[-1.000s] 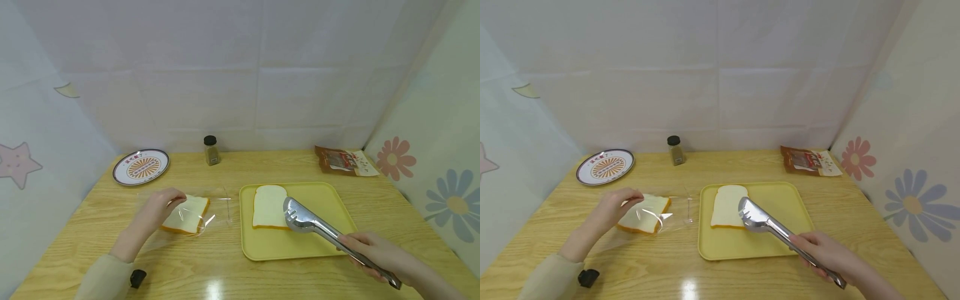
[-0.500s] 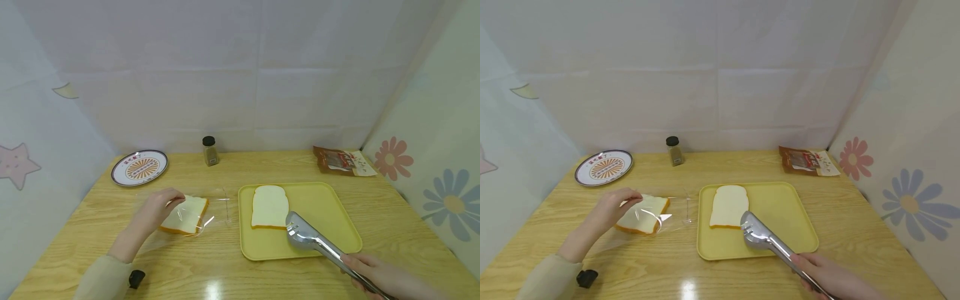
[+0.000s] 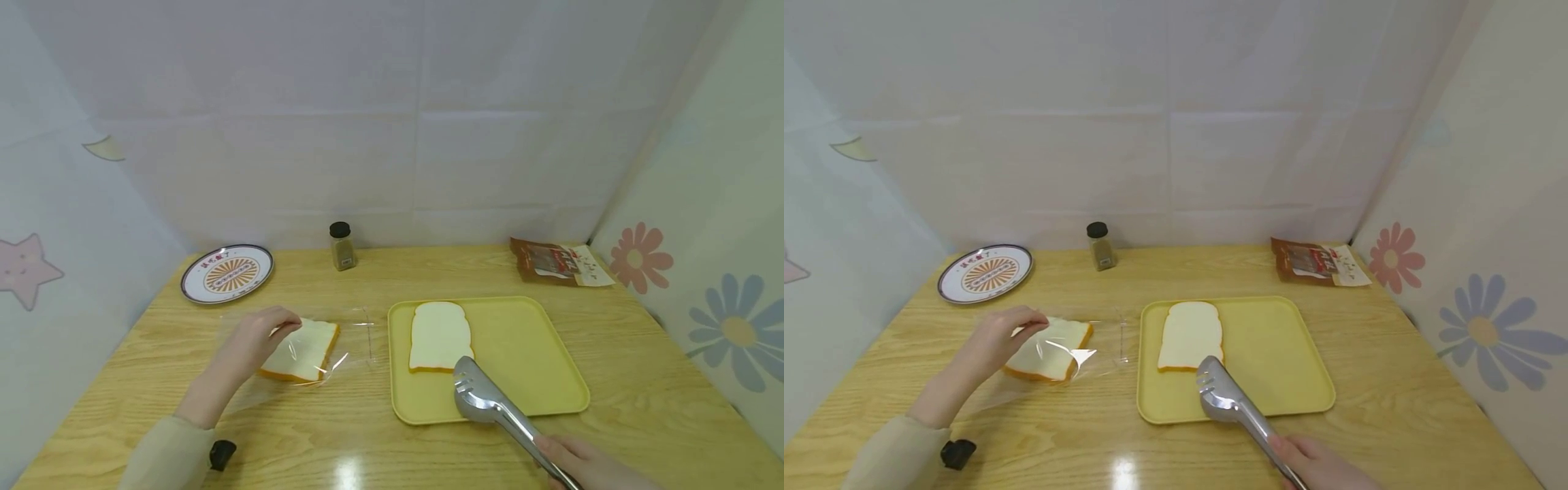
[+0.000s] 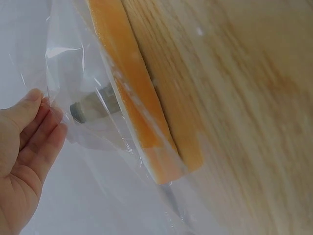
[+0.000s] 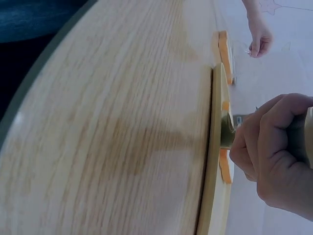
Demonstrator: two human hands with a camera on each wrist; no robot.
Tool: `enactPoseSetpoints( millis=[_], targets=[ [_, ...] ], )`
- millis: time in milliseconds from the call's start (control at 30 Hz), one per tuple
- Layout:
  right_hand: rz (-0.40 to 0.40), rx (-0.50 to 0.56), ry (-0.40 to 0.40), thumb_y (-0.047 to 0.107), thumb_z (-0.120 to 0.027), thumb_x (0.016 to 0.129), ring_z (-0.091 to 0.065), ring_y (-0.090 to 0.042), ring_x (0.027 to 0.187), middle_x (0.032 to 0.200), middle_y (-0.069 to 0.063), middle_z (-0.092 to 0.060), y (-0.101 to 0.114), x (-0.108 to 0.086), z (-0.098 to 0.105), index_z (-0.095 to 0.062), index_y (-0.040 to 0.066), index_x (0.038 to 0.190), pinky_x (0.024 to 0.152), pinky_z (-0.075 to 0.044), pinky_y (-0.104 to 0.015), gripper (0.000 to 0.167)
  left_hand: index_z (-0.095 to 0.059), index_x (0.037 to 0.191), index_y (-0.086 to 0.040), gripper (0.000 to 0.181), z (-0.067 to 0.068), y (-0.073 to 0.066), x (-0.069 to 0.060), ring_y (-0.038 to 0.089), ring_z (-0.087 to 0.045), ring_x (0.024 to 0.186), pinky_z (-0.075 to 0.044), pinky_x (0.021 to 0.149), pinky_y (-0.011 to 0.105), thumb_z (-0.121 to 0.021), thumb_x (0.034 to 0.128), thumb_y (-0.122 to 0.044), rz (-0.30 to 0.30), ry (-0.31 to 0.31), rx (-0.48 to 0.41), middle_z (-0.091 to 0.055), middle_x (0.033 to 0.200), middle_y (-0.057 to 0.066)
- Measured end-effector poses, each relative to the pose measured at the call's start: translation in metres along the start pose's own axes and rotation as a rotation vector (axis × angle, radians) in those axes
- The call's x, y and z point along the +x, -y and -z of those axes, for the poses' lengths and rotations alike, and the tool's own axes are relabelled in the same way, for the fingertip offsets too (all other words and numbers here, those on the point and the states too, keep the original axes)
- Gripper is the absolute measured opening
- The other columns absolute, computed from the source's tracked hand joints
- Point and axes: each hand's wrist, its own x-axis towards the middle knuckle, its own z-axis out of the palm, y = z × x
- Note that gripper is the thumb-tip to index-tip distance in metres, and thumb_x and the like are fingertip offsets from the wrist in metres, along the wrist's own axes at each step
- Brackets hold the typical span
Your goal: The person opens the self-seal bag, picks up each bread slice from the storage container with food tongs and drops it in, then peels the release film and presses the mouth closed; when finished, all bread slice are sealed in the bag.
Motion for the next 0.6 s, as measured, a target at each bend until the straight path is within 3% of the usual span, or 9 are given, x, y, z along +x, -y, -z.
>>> enactPoseSetpoints(
  millis=[200, 433, 600],
  targets=[
    [0.000, 0.007, 0.014, 0.042, -0.034, 0.102, -0.045, -0.005, 0.056, 0.070, 0.003, -0.052, 0.003, 0.005, -0.004, -0.051, -0.002, 0.103, 0.047, -0.040, -0.014, 0.047, -0.070, 0.087, -0.007, 0.007, 0.000, -0.001, 0.001, 0.017, -0.066, 0.077, -0.056, 0.066, 0.033, -0.071, 0.0808, -0.004, -0.003, 0.001, 0.005, -0.070, 0.085, 0.002],
    [-0.008, -0.035, -0.028, 0.045, -0.034, 0.101, -0.044, -0.005, 0.056, 0.070, 0.003, -0.051, 0.008, 0.011, -0.010, -0.051, 0.001, 0.101, 0.047, -0.040, -0.015, 0.047, -0.070, 0.087, -0.006, 0.008, 0.000, -0.001, 0.001, 0.017, -0.066, 0.077, -0.056, 0.066, 0.033, -0.071, 0.0802, -0.003, -0.012, -0.001, 0.002, -0.070, 0.085, 0.002],
    [0.030, -0.033, 0.005, 0.043, -0.032, 0.102, -0.040, -0.004, 0.048, 0.063, 0.004, -0.048, 0.012, 0.018, -0.011, -0.050, 0.003, 0.087, 0.041, -0.034, -0.016, 0.047, -0.070, 0.088, -0.006, 0.008, 0.000, 0.000, 0.002, 0.017, -0.066, 0.076, -0.056, 0.066, 0.032, -0.071, 0.0801, -0.002, -0.005, -0.001, -0.001, -0.070, 0.085, 0.002]
  ],
)
